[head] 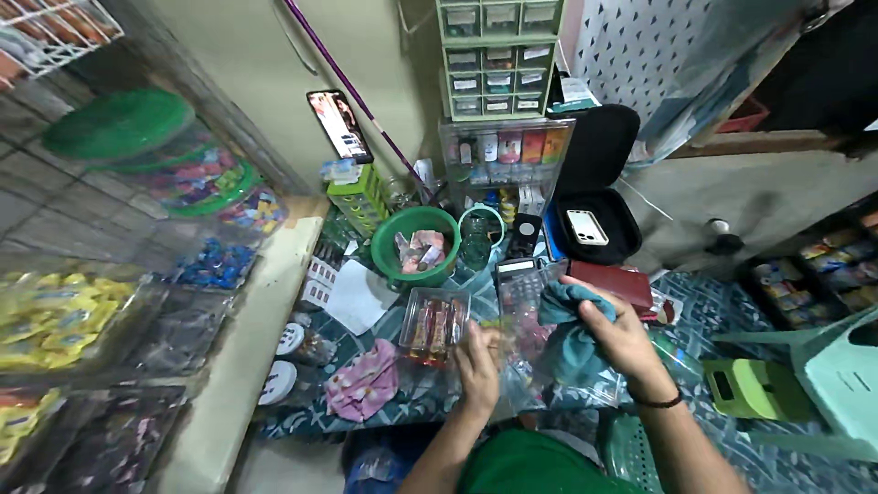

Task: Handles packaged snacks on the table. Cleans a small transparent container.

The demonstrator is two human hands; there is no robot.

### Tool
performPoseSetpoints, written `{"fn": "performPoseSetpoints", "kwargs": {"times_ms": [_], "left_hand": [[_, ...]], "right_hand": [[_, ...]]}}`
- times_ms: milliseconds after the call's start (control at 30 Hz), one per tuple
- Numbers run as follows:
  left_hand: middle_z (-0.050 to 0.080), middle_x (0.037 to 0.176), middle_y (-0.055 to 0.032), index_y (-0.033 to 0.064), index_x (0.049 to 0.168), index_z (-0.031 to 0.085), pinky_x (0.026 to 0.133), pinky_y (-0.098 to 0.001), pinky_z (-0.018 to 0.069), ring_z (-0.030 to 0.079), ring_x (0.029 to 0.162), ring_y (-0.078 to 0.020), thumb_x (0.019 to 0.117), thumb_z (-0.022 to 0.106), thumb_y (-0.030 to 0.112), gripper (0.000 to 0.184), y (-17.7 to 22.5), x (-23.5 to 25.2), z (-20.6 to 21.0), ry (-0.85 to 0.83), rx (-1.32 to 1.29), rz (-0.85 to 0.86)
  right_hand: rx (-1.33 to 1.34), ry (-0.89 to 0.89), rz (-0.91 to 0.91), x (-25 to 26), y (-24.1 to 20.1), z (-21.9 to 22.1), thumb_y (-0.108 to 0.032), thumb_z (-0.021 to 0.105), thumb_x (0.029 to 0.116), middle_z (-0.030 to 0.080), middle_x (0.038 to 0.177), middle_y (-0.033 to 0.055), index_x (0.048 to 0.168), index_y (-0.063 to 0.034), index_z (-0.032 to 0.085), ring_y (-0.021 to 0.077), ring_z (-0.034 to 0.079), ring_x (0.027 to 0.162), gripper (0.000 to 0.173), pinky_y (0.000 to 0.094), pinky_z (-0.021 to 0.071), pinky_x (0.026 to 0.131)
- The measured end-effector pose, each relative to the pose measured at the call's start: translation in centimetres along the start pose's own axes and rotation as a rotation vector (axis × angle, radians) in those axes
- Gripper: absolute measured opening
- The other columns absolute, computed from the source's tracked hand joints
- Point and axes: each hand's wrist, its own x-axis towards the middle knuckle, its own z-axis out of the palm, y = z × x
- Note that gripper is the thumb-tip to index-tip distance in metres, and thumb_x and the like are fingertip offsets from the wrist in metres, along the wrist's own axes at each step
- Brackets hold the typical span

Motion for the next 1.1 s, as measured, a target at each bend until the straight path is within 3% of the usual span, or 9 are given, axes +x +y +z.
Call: {"fn": "performPoseSetpoints", "kwargs": {"times_ms": [67, 133, 233, 400, 500, 667, 867, 967, 1100], "left_hand": [[0.062, 0.064, 0.0091, 0.0006, 0.092, 0.074, 0.048, -0.0128, 0.0404, 0.044, 0.048, 0.008, 0.1091, 0.022, 0.046, 0.071, -0.9, -0.4, 0.1, -0.072, 0.067, 0.089], [0.057, 0.061, 0.0057, -0.0019, 0.087, 0.07, 0.052, -0.0153, 0.0445, 0.048, 0.052, 0.0049, 0.1075, 0.031, 0.039, 0.06, -1.6, -0.9, 0.6, 0.015, 0.139, 0.127], [0.066, 0.089, -0.0175, -0.0242, 0.101, 0.057, 0.09, -0.0188, 0.0504, 0.064, 0.092, -0.0006, 0.1005, 0.046, 0.023, 0.048, -1.6, -1.8, 0.2, 0.11, 0.214, 0.171], [0.071, 0.074, 0.0104, 0.0058, 0.086, 0.07, 0.051, -0.012, 0.045, 0.053, 0.054, 0.0092, 0.1098, 0.033, 0.026, 0.048, -1.7, -0.8, -0.1, 0.111, -0.024, 0.211], [0.077, 0.085, 0.0034, 0.0013, 0.091, 0.074, 0.057, -0.0132, 0.0472, 0.058, 0.06, 0.0084, 0.1102, 0.032, 0.03, 0.054, -1.9, -0.8, -0.8, 0.055, 0.05, 0.247], [0.049, 0.056, 0.0069, 0.0092, 0.066, 0.054, 0.057, -0.0162, 0.0487, 0.053, 0.055, 0.0033, 0.1093, 0.037, 0.033, 0.053, -2.0, -0.7, -0.6, 0.142, 0.166, 0.333], [0.077, 0.084, 0.0035, 0.006, 0.081, 0.072, 0.079, -0.0185, 0.0536, 0.068, 0.078, 0.0033, 0.1082, 0.042, 0.025, 0.045, -2.0, -1.0, -1.6, 0.052, 0.101, 0.357], [0.073, 0.075, 0.0102, 0.0071, 0.078, 0.069, 0.047, -0.0105, 0.0434, 0.053, 0.051, 0.0104, 0.1056, 0.038, 0.017, 0.043, -1.4, -0.9, -1.8, 0.198, -0.025, 0.092], [0.06, 0.058, 0.0129, 0.0075, 0.08, 0.07, 0.039, -0.0126, 0.0369, 0.041, 0.039, 0.0057, 0.1086, 0.029, 0.02, 0.051, -0.1, 1.7, -2.1, 0.346, -0.095, -0.163]], "right_hand": [[0.0, 0.05, 0.002, 0.1, -0.3, 2.6, -0.032, 0.053, 0.1038, 0.069, 0.126, 0.0023, 0.136, 0.0039, 0.057, 0.0002, 0.065, 0.108, 0.048, 0.0215, 0.0555, 0.096], [-0.106, -0.024, -0.152, -0.5, 0.1, 5.1, -0.04, 0.049, 0.1052, 0.064, 0.132, 0.0112, 0.137, 0.0082, 0.054, 0.0064, 0.062, 0.118, 0.058, 0.0263, 0.0518, 0.103], [-0.452, -0.112, -0.466, -1.4, 1.1, 8.3, -0.044, 0.04, 0.1071, 0.065, 0.132, 0.0136, 0.136, -0.0074, 0.064, 0.0231, 0.059, 0.113, 0.052, 0.0391, 0.0425, 0.1], [-0.679, 0.083, -0.424, 1.4, 3.5, 7.4, -0.033, 0.044, 0.1035, 0.073, 0.122, 0.0077, 0.12, -0.017, 0.077, 0.0268, 0.064, 0.099, 0.04, 0.0468, 0.0451, 0.088], [-0.698, 0.085, -0.316, 1.5, 3.2, 7.3, -0.029, 0.048, 0.1027, 0.072, 0.122, 0.0112, 0.121, -0.0111, 0.076, 0.0285, 0.065, 0.1, 0.038, 0.0475, 0.0483, 0.089], [-0.714, -0.098, -0.468, 0.6, 1.0, 8.6, -0.033, 0.043, 0.1045, 0.071, 0.128, 0.0057, 0.126, -0.0172, 0.074, 0.0245, 0.064, 0.096, 0.041, 0.0409, 0.0486, 0.084], [-0.778, -0.07, -0.044, 3.4, 1.7, 4.2, -0.028, 0.048, 0.1035, 0.071, 0.123, 0.0169, 0.117, -0.0031, 0.076, 0.0342, 0.069, 0.11, 0.04, 0.0527, 0.0544, 0.094], [-0.655, 0.057, 0.161, 3.1, 1.5, 1.5, -0.027, 0.049, 0.1042, 0.072, 0.091, 0.014, 0.1, 0.0029, 0.073, 0.0196, 0.069, 0.082, 0.038, 0.0433, 0.055, 0.077], [-0.272, 0.217, 0.077, 1.8, -2.6, -0.8, -0.022, 0.048, 0.1043, 0.067, 0.075, -0.014, 0.093, -0.0125, 0.071, -0.0064, 0.064, 0.069, 0.027, 0.0184, 0.0572, 0.067]]}}
